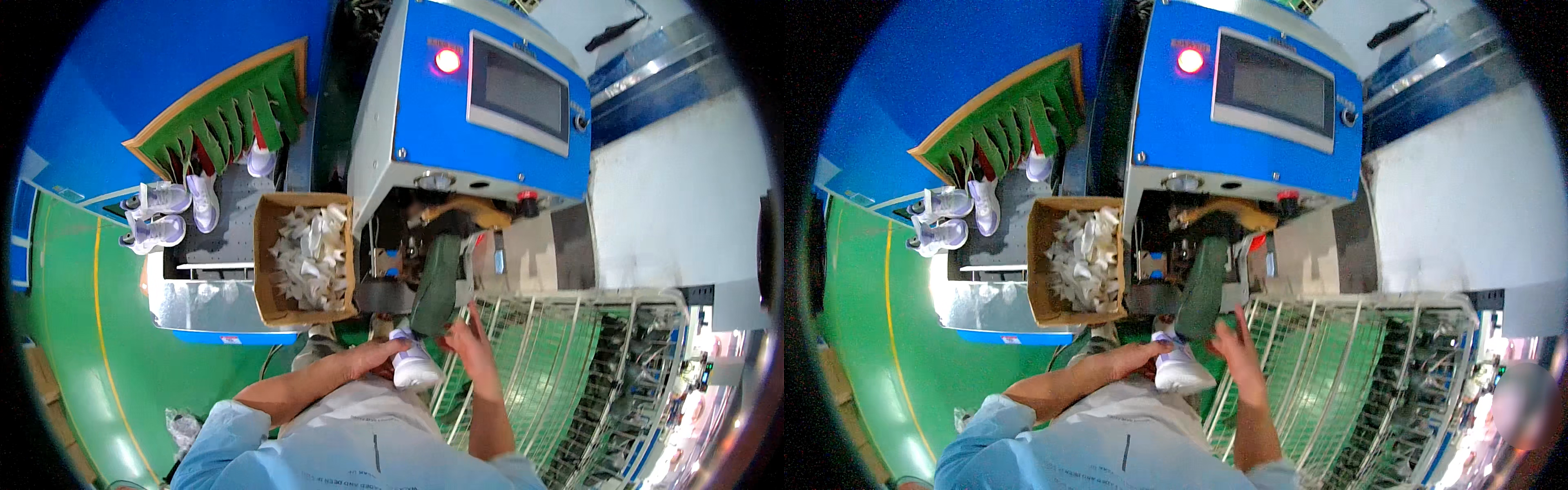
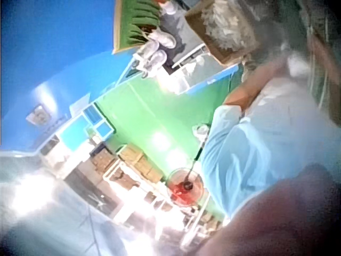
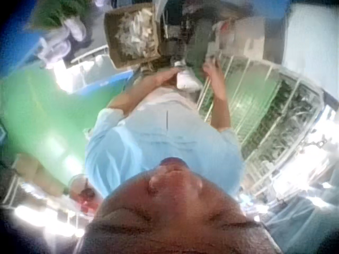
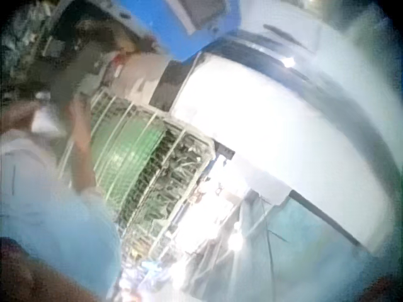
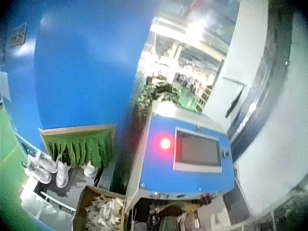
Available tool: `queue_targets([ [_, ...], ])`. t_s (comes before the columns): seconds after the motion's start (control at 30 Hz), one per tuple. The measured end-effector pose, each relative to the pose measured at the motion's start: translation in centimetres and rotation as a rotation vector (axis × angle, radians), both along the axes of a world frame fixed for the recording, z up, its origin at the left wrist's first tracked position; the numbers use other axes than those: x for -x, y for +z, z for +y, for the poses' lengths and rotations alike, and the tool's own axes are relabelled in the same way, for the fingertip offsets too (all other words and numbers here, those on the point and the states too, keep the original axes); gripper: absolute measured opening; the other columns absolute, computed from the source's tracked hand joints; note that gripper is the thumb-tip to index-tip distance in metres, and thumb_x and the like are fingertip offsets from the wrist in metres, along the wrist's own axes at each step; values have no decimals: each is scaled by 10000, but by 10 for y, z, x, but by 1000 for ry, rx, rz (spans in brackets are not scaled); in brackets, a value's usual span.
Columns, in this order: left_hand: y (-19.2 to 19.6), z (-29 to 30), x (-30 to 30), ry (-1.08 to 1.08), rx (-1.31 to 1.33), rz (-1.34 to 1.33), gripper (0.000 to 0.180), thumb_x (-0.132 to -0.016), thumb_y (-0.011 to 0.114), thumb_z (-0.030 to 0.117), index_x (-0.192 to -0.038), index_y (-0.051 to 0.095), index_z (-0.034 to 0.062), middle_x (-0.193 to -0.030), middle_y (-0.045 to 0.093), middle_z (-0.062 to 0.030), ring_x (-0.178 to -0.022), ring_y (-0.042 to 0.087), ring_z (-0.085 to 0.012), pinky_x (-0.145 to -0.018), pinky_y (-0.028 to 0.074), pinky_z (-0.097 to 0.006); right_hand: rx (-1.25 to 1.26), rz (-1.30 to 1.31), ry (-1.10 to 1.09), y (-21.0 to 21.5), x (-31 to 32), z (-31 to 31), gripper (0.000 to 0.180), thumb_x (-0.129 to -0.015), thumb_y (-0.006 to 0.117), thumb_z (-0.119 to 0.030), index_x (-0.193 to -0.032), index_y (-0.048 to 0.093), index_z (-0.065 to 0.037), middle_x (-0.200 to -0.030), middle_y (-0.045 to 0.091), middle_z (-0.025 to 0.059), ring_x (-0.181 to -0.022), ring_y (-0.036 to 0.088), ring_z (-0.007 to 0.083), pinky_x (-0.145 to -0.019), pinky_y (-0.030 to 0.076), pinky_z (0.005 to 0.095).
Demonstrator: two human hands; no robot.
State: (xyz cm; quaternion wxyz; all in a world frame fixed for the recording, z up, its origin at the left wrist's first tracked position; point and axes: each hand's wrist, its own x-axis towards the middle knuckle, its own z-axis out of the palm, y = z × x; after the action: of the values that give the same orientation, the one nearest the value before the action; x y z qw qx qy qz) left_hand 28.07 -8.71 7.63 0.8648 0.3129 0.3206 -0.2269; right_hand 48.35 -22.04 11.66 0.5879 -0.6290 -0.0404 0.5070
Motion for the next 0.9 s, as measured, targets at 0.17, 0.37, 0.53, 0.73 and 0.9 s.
queue_targets([
  [0.17, 24, 7, 43, -214, -968, -135, 526, -838, 579, 590, -1207, 635, 220, -1040, 647, -229, -1000, 616, -397, -873, 515, -433, -316, 308, -208, -33, 39, 87, 489, -875, 664, -76, -1326, 483, -18, -1113, 649, 156, -989, 663, 337, -830, 554, 489],
  [0.37, 75, 19, 43, -323, -1251, -228, 764, -771, 621, 674, -1227, 622, 61, -1090, 618, -214, -1102, 580, -417, -933, 480, -462, -71, -400, -44, 42, 21, -3, 667, -784, 728, -12, -1396, 463, 7, -1208, 632, 159, -1045, 640, 270, -917, 511, 370],
  [0.53, 76, -15, 2, -181, -1075, -229, 673, -758, 764, 478, -1212, 610, 5, -1154, 636, -239, -1078, 618, -353, -943, 481, -418, 248, -786, -449, 101, -7, -157, 759, -776, 746, -10, -1454, 405, 9, -1315, 574, 166, -1131, 586, 214, -950, 466, 318],
  [0.73, 49, -25, -28, 191, -710, -81, 421, -798, 729, 189, -1134, 587, -22, -1045, 635, -88, -921, 581, -155, -805, 473, -311, 833, -1207, -812, 196, -45, -286, 739, -853, 660, -164, -1494, 328, -7, -1336, 546, 263, -1196, 571, 365, -963, 459, 413],
  [0.9, 63, -46, -70, -213, -800, -107, 476, -817, 676, 206, -1208, 552, -37, -1076, 639, -140, -952, 607, -226, -855, 487, -342, 1331, -994, -904, 216, -100, -436, 712, -818, 647, -253, -1448, 412, -18, -1256, 607, 234, -1118, 622, 295, -895, 490, 367],
])
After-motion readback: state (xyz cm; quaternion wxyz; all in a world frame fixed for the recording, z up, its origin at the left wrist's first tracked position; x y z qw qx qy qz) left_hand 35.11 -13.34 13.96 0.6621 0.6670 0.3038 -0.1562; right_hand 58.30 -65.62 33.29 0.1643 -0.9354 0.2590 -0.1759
